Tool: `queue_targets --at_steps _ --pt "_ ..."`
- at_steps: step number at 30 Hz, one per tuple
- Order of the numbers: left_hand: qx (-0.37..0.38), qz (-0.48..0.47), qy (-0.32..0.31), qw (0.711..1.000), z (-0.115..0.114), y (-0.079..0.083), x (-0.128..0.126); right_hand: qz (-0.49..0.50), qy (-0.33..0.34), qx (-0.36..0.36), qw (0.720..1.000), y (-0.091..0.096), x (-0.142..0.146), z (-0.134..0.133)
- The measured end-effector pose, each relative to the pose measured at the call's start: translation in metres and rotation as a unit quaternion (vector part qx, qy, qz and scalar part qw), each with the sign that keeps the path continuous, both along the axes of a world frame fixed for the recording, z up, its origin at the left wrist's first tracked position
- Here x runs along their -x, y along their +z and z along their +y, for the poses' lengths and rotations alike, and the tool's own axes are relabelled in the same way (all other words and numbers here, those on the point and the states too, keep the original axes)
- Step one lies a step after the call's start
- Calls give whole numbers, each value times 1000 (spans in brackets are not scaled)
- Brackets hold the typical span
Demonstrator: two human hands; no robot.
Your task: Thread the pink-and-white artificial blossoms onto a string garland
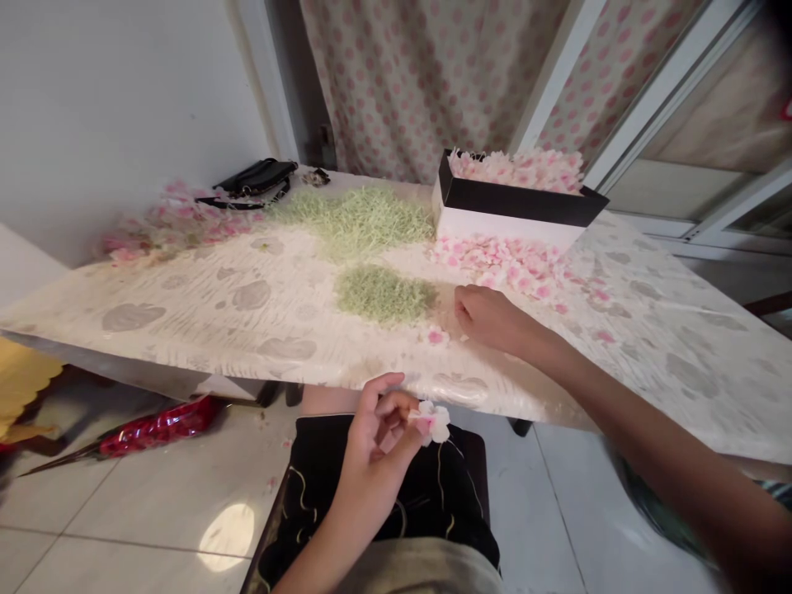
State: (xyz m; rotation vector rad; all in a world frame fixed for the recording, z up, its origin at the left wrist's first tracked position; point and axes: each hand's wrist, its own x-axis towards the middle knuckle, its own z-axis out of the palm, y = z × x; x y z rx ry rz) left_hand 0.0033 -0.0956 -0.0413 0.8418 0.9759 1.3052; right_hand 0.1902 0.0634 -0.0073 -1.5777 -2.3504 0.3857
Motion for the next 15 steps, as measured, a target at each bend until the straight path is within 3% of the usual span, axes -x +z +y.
queue_targets --at_steps 6,15 --pt "-8 1 11 1000 -2 -1 0 141 8 8 990 5 -14 -17" --pt "-54 18 78 995 3 0 3 370 6 63 927 19 -15 -68"
